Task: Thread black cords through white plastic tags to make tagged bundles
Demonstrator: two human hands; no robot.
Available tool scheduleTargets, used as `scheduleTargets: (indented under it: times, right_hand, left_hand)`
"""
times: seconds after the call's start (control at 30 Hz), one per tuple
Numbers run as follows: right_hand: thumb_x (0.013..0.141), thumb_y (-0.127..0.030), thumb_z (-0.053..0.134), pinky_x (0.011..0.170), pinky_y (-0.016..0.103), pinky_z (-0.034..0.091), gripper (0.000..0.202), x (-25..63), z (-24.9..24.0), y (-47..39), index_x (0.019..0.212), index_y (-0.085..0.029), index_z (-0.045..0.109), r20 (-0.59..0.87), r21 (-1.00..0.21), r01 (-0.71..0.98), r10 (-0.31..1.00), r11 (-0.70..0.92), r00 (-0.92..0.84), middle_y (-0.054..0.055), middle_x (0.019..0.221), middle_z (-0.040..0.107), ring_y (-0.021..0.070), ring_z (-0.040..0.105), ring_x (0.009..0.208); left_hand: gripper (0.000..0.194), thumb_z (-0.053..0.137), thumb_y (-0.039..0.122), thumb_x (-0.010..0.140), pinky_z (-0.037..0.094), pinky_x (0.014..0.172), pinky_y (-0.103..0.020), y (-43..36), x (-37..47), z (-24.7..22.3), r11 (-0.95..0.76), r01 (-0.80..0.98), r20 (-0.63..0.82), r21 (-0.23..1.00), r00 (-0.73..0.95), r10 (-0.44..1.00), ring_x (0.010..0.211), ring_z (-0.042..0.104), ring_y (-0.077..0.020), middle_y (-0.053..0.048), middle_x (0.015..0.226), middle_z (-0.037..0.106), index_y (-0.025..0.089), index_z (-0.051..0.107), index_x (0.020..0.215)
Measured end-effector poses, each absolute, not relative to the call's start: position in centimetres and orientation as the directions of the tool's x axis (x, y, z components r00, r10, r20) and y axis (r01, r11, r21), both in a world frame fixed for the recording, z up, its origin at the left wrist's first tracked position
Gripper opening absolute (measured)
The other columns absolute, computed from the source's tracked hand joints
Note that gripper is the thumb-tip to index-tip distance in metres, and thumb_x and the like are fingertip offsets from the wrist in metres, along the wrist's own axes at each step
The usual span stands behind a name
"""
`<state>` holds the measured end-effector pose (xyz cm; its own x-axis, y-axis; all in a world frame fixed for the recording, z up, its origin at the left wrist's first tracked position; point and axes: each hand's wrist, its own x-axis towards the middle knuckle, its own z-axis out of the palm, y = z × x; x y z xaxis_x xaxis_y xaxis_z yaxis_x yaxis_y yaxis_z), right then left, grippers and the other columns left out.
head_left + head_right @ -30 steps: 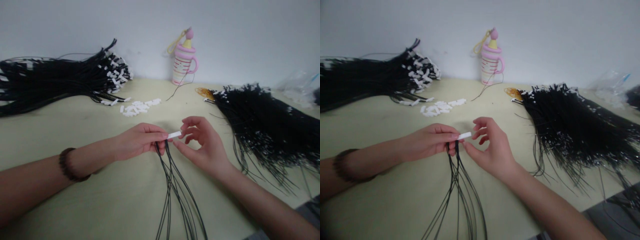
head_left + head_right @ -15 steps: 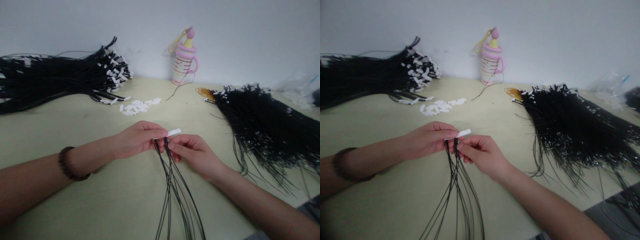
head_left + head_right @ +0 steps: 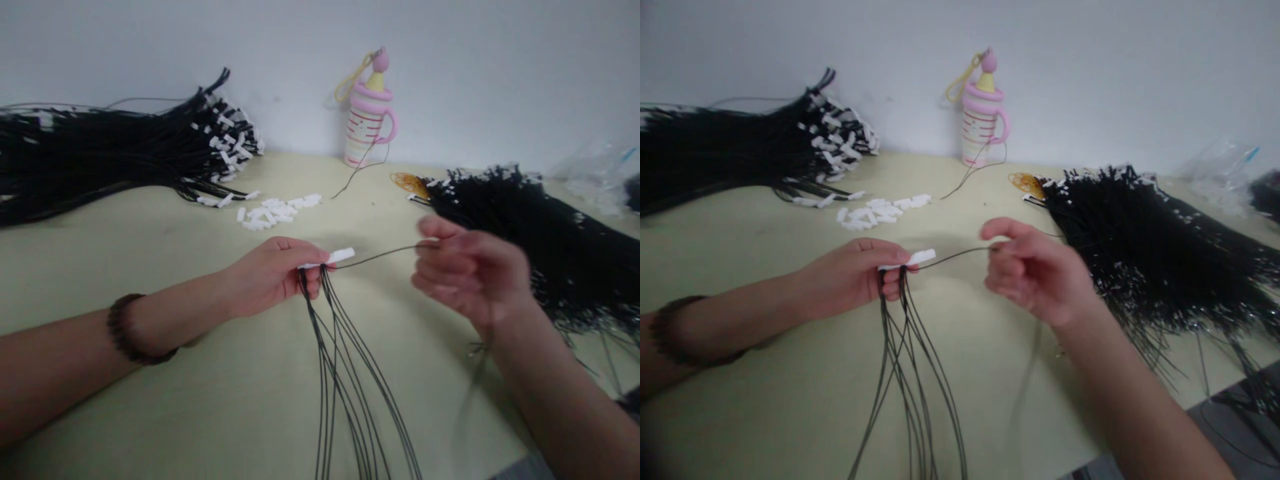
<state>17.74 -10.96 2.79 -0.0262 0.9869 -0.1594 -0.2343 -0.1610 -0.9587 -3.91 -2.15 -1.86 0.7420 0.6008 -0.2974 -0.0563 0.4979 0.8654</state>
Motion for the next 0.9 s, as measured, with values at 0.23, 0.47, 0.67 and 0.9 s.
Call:
scheduleTargets:
  times: [0.23, 0.47, 0.67, 0.9]
  right_hand:
    - [0.092, -0.025, 0.024, 0.042, 0.020, 0.026, 0.061, 23.3, 5.5, -11.1, 0.043, -0.016, 0.060, 0.226, -0.771, -0.500, 0.904, 0.394, 0.363, -0.008, 0.069, 0.067, -0.0041, 0.050, 0.048]
    - [0.083, -0.027, 0.055, 0.042, 0.023, 0.028, 0.019, 20.5, 3.4, -10.1, 0.068, -0.020, 0.065, 0.407, -0.913, 0.219, 0.723, 0.344, 0.559, -0.001, 0.058, 0.054, 0.0055, 0.044, 0.046]
    - [0.086, -0.023, 0.044, 0.046, 0.022, 0.026, 0.033, 14.8, 0.0, -11.3, 0.054, -0.016, 0.047, 0.310, -0.637, 0.730, 0.950, 0.246, -0.049, -0.003, 0.048, 0.038, 0.0064, 0.037, 0.046]
    - [0.080, -0.011, 0.041, 0.049, 0.022, 0.022, 0.032, 13.4, -1.3, -11.6, 0.054, -0.017, 0.024, 0.337, -0.582, 0.692, 0.901, 0.426, -0.272, -0.005, 0.052, 0.028, 0.0057, 0.030, 0.049]
  left_hand:
    - [0.015, 0.058, 0.014, 0.076, 0.041, 0.046, -0.020, -2.0, -3.7, -1.8, 0.520, -0.085, -0.308, 0.850, 0.721, 0.621, 0.045, 0.045, -0.0058, 0.001, 0.048, 0.049, 0.008, 0.067, 0.065]
    - [0.016, 0.057, 0.015, 0.077, 0.040, 0.046, -0.020, -1.8, -3.8, -2.0, 0.500, -0.097, -0.293, 0.860, 0.710, 0.641, 0.045, 0.047, -0.0057, 0.001, 0.047, 0.050, 0.008, 0.069, 0.068]
    - [0.014, 0.058, 0.017, 0.076, 0.040, 0.048, -0.020, -1.8, -3.8, -2.2, 0.503, -0.119, -0.288, 0.856, 0.698, 0.655, 0.046, 0.048, -0.0062, 0.002, 0.047, 0.049, 0.009, 0.068, 0.070]
    - [0.014, 0.058, 0.017, 0.076, 0.042, 0.050, -0.019, -1.9, -3.8, -2.1, 0.483, -0.133, -0.273, 0.866, 0.683, 0.678, 0.048, 0.049, -0.0064, 0.002, 0.050, 0.050, 0.009, 0.067, 0.070]
